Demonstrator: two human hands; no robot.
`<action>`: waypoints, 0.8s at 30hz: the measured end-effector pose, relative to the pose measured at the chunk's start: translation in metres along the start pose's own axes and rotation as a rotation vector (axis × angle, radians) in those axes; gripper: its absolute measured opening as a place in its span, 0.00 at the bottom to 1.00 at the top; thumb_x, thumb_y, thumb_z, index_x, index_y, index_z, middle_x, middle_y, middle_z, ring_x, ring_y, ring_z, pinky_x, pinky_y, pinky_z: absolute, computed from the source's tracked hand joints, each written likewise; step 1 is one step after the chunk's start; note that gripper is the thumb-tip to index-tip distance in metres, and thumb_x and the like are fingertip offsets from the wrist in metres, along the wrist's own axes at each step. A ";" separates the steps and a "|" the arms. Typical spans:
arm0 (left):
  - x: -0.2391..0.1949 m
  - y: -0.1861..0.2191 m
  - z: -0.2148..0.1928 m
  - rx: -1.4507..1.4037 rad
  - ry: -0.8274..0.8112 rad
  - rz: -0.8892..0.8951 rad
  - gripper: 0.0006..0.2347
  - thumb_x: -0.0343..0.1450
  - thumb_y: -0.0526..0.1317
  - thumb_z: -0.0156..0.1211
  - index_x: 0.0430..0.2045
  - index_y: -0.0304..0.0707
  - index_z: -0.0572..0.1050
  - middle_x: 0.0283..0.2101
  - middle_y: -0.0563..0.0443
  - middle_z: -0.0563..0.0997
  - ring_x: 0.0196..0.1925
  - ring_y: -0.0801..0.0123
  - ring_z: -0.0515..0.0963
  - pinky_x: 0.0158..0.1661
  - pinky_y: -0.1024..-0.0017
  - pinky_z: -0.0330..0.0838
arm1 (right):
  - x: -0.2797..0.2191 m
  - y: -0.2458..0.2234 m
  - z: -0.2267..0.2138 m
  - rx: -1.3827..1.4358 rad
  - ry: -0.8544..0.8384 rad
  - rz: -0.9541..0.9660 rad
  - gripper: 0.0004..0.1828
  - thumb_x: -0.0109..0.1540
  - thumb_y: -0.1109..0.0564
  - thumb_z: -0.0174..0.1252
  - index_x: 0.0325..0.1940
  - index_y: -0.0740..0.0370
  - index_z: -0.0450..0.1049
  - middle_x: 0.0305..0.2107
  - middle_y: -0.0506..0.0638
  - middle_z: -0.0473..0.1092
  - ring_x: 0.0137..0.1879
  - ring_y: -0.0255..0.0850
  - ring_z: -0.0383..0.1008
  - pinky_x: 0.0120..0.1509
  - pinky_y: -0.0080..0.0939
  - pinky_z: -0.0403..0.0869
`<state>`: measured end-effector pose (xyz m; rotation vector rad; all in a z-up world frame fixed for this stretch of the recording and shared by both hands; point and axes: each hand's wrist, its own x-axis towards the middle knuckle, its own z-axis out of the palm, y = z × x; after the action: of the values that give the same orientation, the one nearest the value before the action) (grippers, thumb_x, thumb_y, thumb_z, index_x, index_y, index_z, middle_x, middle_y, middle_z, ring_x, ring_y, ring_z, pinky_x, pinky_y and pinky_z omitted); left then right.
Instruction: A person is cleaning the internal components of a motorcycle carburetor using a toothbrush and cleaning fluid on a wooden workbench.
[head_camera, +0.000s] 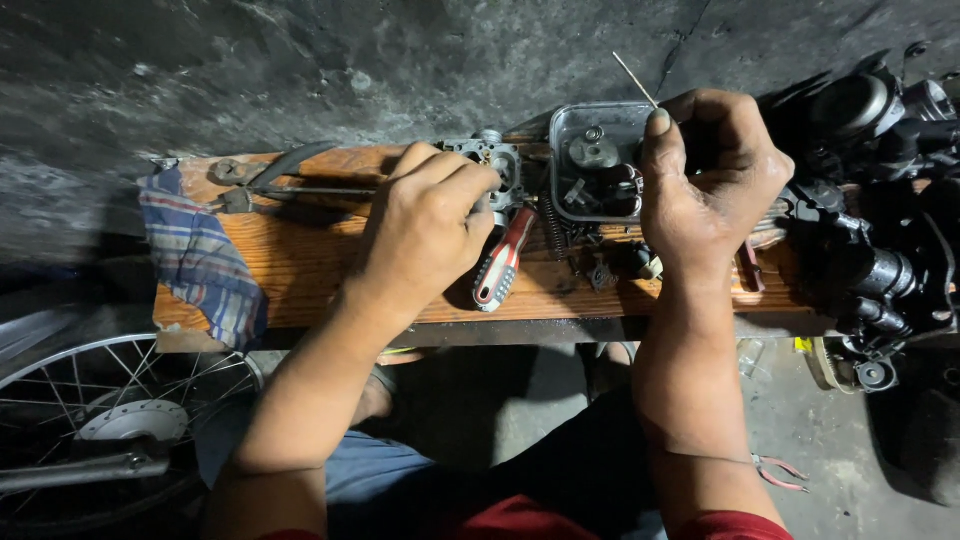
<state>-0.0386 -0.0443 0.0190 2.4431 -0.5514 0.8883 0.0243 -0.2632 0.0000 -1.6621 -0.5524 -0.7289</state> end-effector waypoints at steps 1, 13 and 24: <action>-0.001 0.001 0.001 0.000 0.000 0.000 0.09 0.59 0.23 0.61 0.29 0.30 0.79 0.30 0.48 0.79 0.35 0.58 0.72 0.40 0.66 0.70 | 0.000 0.000 0.000 0.000 0.000 0.000 0.03 0.71 0.71 0.59 0.45 0.77 0.71 0.28 0.54 0.69 0.31 0.37 0.62 0.38 0.34 0.64; 0.001 0.005 -0.001 -0.018 -0.017 -0.050 0.08 0.60 0.23 0.60 0.29 0.29 0.79 0.31 0.44 0.77 0.35 0.55 0.70 0.40 0.63 0.69 | 0.000 0.004 0.000 -0.020 0.003 -0.021 0.04 0.70 0.70 0.60 0.45 0.78 0.72 0.29 0.55 0.69 0.32 0.37 0.62 0.39 0.34 0.64; 0.008 0.015 0.001 -0.011 0.182 -0.012 0.09 0.61 0.23 0.63 0.32 0.31 0.77 0.35 0.46 0.78 0.37 0.55 0.73 0.41 0.62 0.71 | 0.001 -0.001 0.000 0.001 -0.004 -0.001 0.05 0.71 0.69 0.59 0.45 0.77 0.71 0.28 0.55 0.70 0.31 0.38 0.64 0.38 0.34 0.65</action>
<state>-0.0406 -0.0582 0.0280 2.3229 -0.4743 1.0858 0.0244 -0.2626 0.0011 -1.6625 -0.5567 -0.7262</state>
